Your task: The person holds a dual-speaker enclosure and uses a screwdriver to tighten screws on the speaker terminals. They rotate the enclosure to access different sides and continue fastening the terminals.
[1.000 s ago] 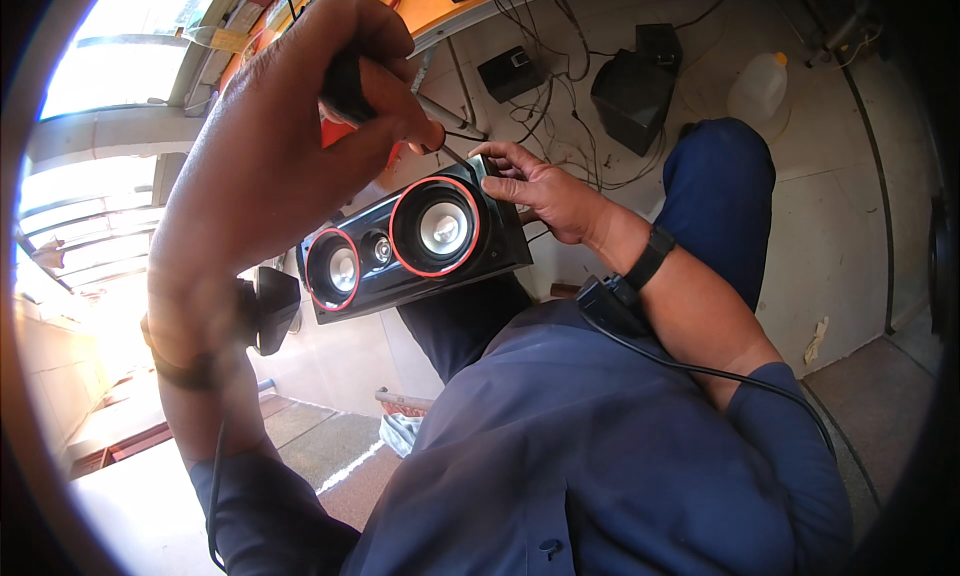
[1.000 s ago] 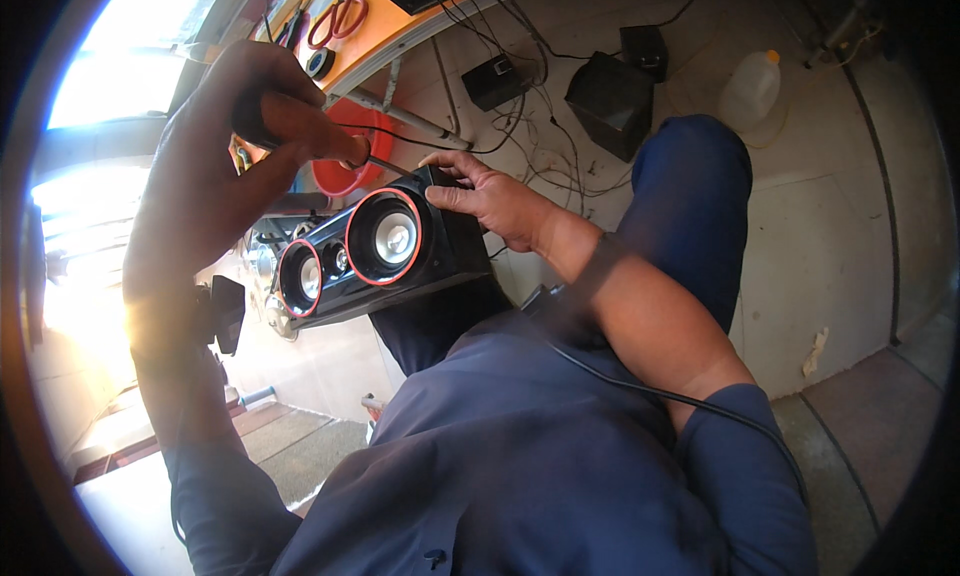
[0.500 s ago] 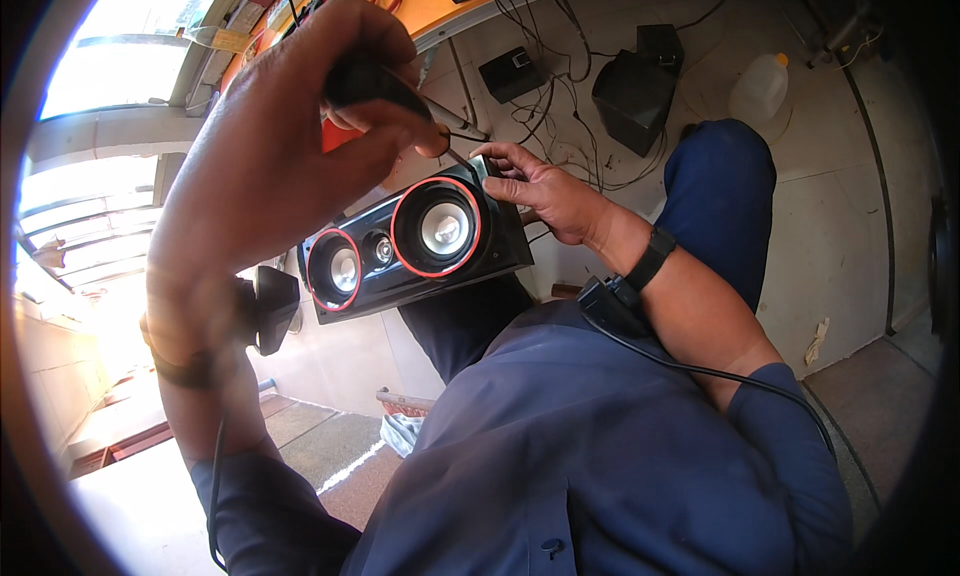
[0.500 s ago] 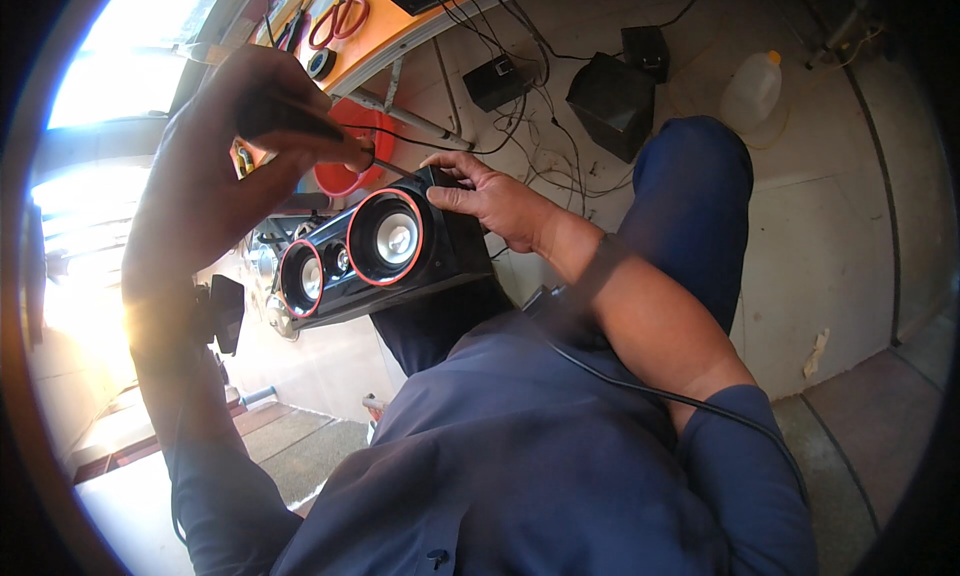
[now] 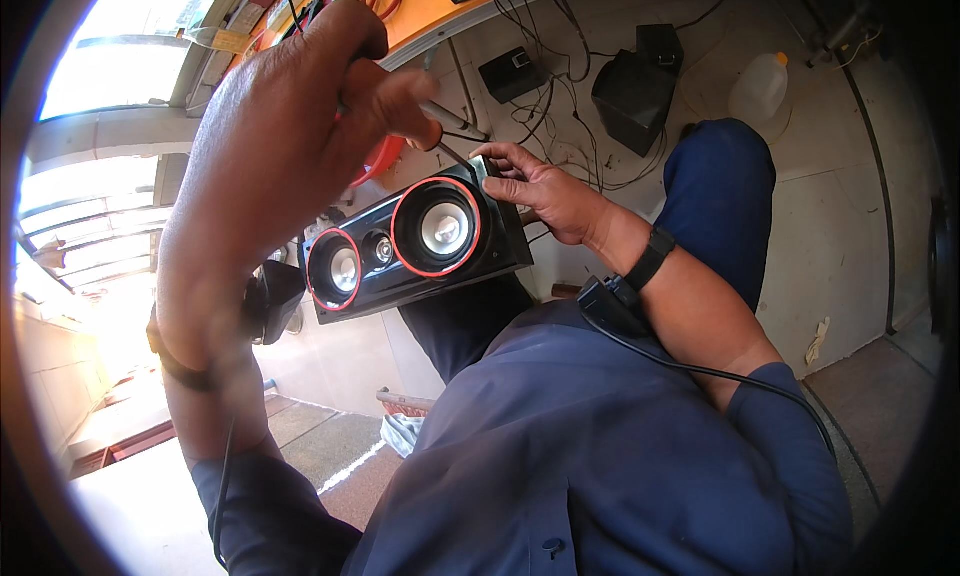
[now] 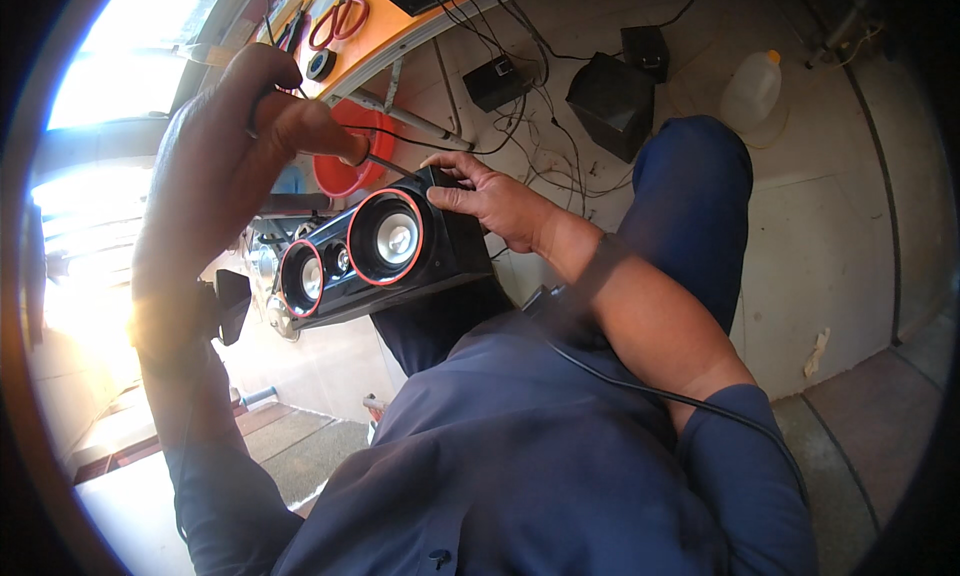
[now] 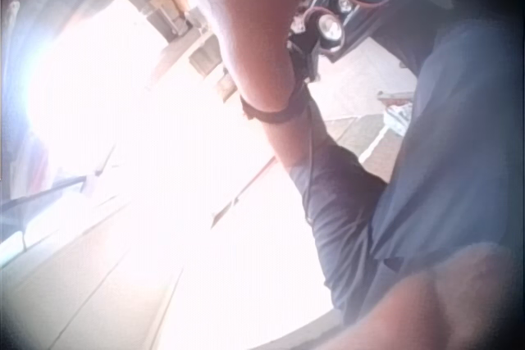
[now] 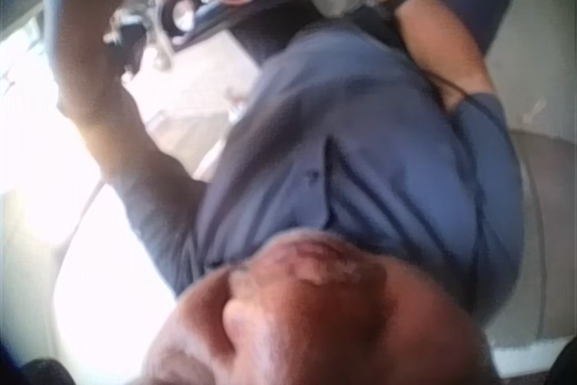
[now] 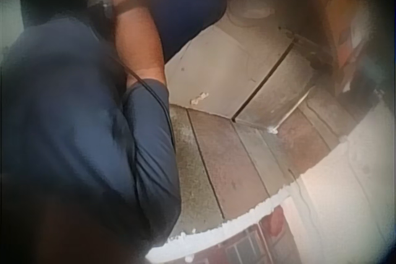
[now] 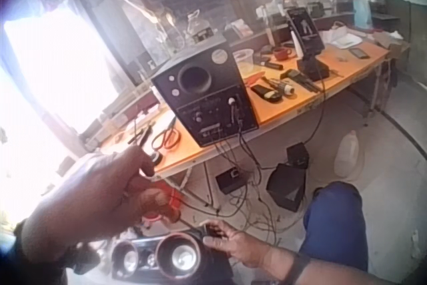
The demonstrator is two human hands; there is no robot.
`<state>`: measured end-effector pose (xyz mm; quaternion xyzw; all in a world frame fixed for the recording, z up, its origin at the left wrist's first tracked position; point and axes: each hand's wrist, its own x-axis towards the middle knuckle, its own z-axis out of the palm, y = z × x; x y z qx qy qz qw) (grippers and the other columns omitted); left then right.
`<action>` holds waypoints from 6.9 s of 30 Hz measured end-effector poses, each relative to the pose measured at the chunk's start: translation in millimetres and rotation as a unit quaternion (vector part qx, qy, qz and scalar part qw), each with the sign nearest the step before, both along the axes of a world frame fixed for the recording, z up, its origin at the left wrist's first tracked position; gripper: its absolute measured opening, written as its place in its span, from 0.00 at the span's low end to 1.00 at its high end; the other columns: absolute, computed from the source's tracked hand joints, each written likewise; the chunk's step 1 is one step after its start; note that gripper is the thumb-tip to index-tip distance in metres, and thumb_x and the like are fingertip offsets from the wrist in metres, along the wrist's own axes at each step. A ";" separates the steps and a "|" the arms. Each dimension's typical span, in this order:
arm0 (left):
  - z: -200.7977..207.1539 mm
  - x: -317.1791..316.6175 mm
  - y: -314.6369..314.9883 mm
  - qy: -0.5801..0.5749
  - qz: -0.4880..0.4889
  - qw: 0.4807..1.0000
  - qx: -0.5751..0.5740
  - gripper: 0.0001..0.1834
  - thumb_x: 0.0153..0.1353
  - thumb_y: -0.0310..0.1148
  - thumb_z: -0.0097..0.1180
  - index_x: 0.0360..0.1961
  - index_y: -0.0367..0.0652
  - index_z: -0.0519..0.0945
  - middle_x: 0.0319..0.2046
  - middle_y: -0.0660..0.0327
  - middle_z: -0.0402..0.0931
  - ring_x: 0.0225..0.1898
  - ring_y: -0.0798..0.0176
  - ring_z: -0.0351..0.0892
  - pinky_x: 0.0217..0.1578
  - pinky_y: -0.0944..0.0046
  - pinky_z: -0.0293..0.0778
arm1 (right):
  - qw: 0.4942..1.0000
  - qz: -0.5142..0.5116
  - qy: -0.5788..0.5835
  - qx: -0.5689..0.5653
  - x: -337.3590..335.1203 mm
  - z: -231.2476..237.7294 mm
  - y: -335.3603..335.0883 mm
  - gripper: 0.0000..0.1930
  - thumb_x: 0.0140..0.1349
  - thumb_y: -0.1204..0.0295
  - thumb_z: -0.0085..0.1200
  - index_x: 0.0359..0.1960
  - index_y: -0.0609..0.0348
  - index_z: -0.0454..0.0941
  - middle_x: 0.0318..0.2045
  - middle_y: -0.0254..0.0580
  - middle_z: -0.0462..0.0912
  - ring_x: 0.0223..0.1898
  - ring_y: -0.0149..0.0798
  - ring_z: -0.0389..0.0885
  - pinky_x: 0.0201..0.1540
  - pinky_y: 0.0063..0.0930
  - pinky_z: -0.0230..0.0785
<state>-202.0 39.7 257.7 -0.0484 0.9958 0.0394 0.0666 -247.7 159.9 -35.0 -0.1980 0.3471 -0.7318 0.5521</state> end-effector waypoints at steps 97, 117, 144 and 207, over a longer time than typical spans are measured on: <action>-6.2 4.6 -9.7 0.001 0.044 0.995 0.085 0.14 0.70 0.36 0.61 0.50 0.39 0.74 0.39 0.53 0.85 0.42 0.59 0.86 0.45 0.59 0.79 | 0.998 0.023 -0.049 0.011 -0.6 -3.4 3.2 0.21 0.76 0.61 0.53 0.68 0.39 0.70 0.53 0.29 0.78 0.52 0.25 0.80 0.44 0.26 0.82; -4.9 12.9 -8.4 0.001 0.034 0.996 0.086 0.21 0.60 0.18 0.62 0.54 0.42 0.74 0.46 0.53 0.82 0.51 0.52 0.86 0.49 0.54 0.84 | 0.998 0.025 -0.060 0.007 -0.7 -6.7 4.2 0.18 0.77 0.61 0.51 0.66 0.37 0.72 0.52 0.25 0.80 0.49 0.23 0.82 0.40 0.27 0.80; 19.6 45.4 -70.5 0.128 -0.001 0.982 0.135 0.17 0.70 0.33 0.56 0.55 0.34 0.75 0.44 0.53 0.84 0.45 0.59 0.86 0.47 0.63 0.79 | 0.997 0.026 -0.061 0.028 -1.7 -5.1 2.1 0.17 0.77 0.59 0.51 0.65 0.37 0.74 0.56 0.27 0.77 0.56 0.29 0.77 0.41 0.31 0.82; -159.6 278.4 -134.2 0.243 0.435 0.696 0.517 0.28 0.63 0.30 0.57 0.64 0.35 0.75 0.39 0.60 0.83 0.20 0.78 0.68 0.19 0.78 0.59 | 0.996 0.005 -0.092 0.016 10.2 -7.7 8.3 0.22 0.75 0.66 0.54 0.68 0.50 0.71 0.56 0.34 0.82 0.58 0.32 0.79 0.61 0.32 0.71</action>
